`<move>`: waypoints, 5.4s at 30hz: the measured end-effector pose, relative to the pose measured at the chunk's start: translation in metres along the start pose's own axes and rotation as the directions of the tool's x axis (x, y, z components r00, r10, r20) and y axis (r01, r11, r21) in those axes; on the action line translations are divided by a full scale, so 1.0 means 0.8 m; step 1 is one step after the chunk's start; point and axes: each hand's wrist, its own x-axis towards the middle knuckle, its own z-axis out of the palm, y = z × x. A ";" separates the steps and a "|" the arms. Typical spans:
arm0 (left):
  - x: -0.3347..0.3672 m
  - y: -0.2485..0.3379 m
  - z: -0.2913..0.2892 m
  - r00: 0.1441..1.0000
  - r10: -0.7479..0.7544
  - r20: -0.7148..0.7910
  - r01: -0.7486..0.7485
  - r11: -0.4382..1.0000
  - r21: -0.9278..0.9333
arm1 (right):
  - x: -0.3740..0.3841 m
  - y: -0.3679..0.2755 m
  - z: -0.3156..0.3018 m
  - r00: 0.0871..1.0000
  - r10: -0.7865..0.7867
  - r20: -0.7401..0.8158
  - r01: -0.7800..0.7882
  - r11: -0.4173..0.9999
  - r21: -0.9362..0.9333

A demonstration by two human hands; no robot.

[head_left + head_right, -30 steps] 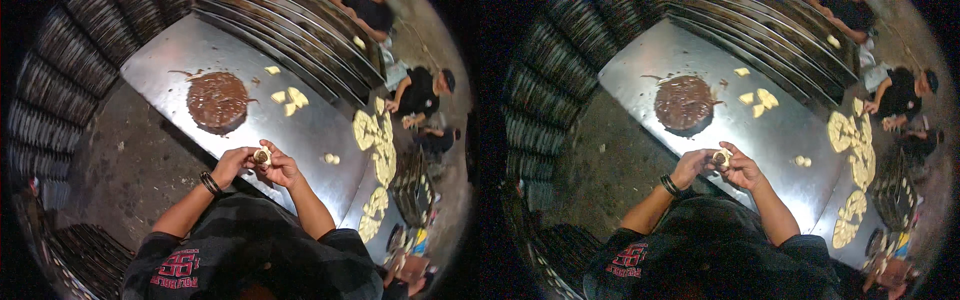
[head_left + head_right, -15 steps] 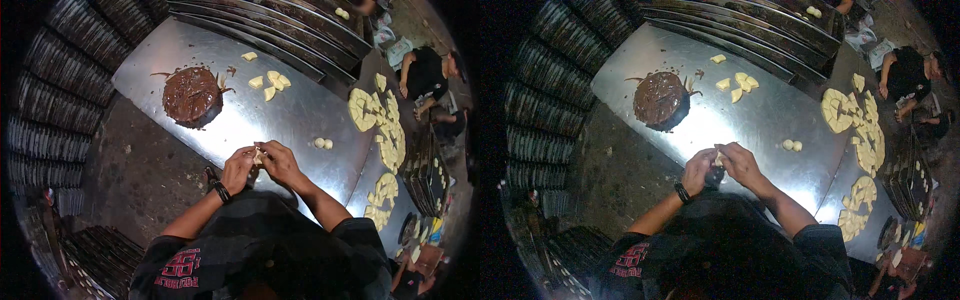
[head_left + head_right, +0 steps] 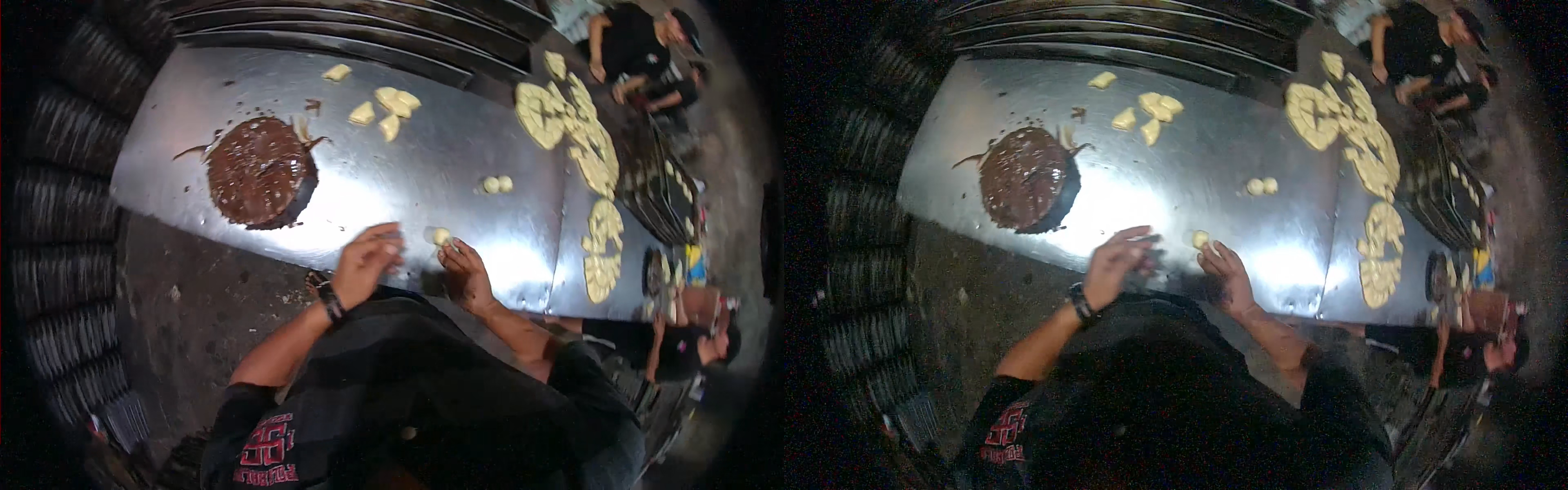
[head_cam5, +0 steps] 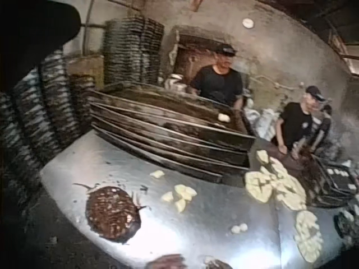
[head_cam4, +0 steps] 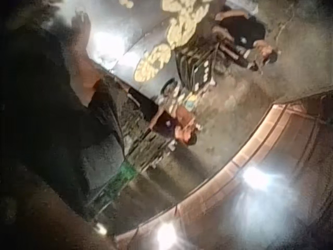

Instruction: The person repeatedly takes small pieces of dough, scoops a dark filling from a pile on the table, and wraps the dough around the filling to form small balls. The finished pastries are placed onto metal baking trays. Other workers are visible in the background performing similar tasks.

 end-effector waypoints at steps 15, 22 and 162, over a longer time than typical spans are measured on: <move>-0.026 0.017 0.002 0.914 0.009 -0.405 -0.033 0.998 -0.052 | 0.088 0.007 -0.036 0.591 -0.609 0.529 0.753 0.651 -0.091; -0.058 -0.042 0.040 0.795 -0.068 -0.602 -0.015 0.991 -0.131 | 0.121 0.001 -0.002 0.869 -0.415 0.269 0.489 0.807 -0.331; -0.041 0.015 -0.076 0.876 -0.113 -0.469 0.008 0.976 -0.219 | 0.174 -0.182 0.105 0.380 -0.219 0.899 -0.905 0.113 0.410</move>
